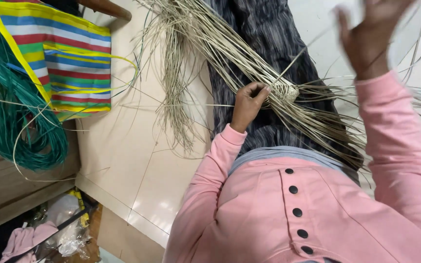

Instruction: Weaving dried straw or grass strands together to create a handcrafted item.

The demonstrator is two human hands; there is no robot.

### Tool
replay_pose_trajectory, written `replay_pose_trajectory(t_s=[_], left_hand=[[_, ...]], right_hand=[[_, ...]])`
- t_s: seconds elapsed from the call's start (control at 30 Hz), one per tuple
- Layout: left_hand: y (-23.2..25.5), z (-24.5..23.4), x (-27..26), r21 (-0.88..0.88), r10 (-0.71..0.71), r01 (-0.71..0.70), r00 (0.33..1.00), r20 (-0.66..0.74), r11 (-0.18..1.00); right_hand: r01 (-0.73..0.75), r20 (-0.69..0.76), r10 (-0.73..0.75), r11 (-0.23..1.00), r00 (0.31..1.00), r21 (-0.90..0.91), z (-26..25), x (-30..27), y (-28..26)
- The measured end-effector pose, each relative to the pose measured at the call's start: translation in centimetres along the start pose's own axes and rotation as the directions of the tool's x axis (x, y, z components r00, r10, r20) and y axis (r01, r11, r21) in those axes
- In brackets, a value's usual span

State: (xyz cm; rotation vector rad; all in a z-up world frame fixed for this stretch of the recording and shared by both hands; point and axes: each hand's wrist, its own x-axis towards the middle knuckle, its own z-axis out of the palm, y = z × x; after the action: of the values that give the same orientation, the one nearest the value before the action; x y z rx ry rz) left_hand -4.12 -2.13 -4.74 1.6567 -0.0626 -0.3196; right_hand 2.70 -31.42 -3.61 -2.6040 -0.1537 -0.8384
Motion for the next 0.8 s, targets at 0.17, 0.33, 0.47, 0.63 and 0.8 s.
replay_pose_trajectory(t_s=[0.17, 0.33, 0.47, 0.63, 0.8], left_hand=[[0.4, 0.0, 0.2, 0.000, -0.014, 0.014, 1.000, -0.017, 1.000], [0.0, 0.0, 0.4, -0.064, -0.022, 0.024, 1.000, 0.021, 0.998], [1.2, 0.0, 0.5, -0.071, -0.028, 0.031, 0.999, 0.036, 0.997], [0.8, 0.1, 0.2, 0.006, 0.047, -0.047, 0.998, 0.035, 0.999], [3.4, 0.2, -0.1, 0.103, 0.058, -0.056, 0.998, -0.016, 0.993]], right_hand=[[0.058, 0.325, -0.285, 0.825, 0.902, 0.562, -0.4, -2.0, -8.3], [-0.140, 0.572, -0.223, 0.842, 0.789, 0.520, 1.5, -5.0, -7.7], [-0.194, 0.646, -0.233, 0.832, 0.727, 0.519, 0.6, -3.7, -7.7], [-0.155, 0.659, -0.321, 0.816, 0.680, 0.557, 2.8, -3.6, -6.9], [-0.177, 0.640, -0.341, 0.777, 0.688, 0.604, 2.1, -2.4, -8.1]])
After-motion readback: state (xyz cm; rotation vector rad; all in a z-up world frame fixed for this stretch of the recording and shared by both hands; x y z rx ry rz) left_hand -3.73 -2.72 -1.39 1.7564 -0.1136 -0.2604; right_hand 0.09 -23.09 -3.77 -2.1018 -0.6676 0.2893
